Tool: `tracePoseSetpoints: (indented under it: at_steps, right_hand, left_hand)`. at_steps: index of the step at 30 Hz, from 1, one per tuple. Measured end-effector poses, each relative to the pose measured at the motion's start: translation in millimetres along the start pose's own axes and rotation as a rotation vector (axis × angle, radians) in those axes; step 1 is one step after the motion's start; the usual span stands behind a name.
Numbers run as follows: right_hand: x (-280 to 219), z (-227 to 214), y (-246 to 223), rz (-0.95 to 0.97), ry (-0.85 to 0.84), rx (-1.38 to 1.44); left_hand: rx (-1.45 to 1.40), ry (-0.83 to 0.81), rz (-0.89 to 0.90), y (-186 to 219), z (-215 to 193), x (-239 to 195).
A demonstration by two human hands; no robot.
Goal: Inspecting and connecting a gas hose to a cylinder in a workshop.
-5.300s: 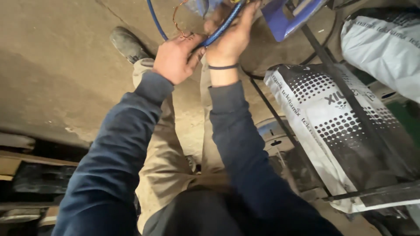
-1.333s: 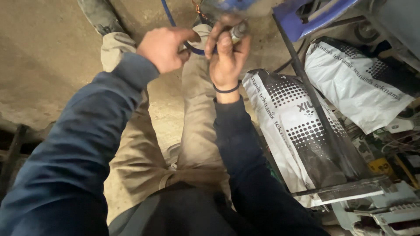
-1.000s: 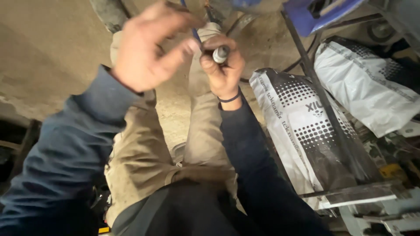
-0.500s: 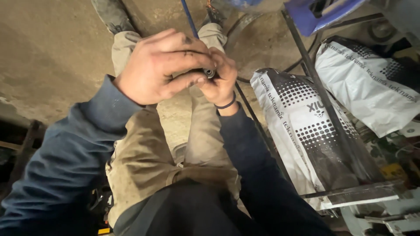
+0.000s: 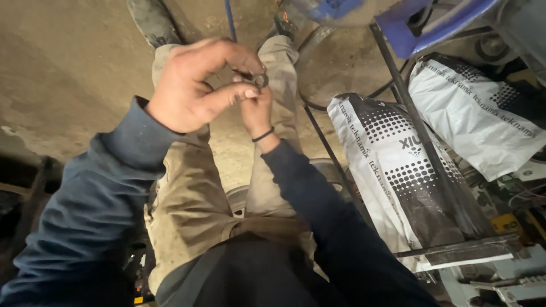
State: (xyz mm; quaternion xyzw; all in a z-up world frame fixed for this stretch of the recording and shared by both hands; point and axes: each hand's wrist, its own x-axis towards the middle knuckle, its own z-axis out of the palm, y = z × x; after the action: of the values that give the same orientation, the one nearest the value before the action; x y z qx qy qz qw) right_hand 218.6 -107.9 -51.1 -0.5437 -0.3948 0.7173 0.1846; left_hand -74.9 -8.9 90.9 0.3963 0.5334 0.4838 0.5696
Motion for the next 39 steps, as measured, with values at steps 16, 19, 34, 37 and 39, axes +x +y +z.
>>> tracePoseSetpoints:
  at_steps: [16, 19, 34, 37, 39]
  right_hand:
    - [49, 50, -205, -0.166, -0.15, -0.095]
    - [50, 58, -225, -0.286, -0.202, -0.207]
    - [45, 60, -211, -0.046, -0.153, 0.033]
    - [56, 37, -191, 0.05, -0.099, 0.074]
    - [59, 23, -182, 0.043, -0.075, 0.058]
  left_hand:
    - [0.322, 0.102, 0.184, 13, -35, -18]
    - [0.29, 0.129, 0.183, 15, -31, -19]
    - [0.33, 0.233, 0.025, -1, -1, -31]
    - [0.344, 0.177, 0.008, -24, 5, -14]
    - [0.325, 0.141, -0.009, -34, 8, -3]
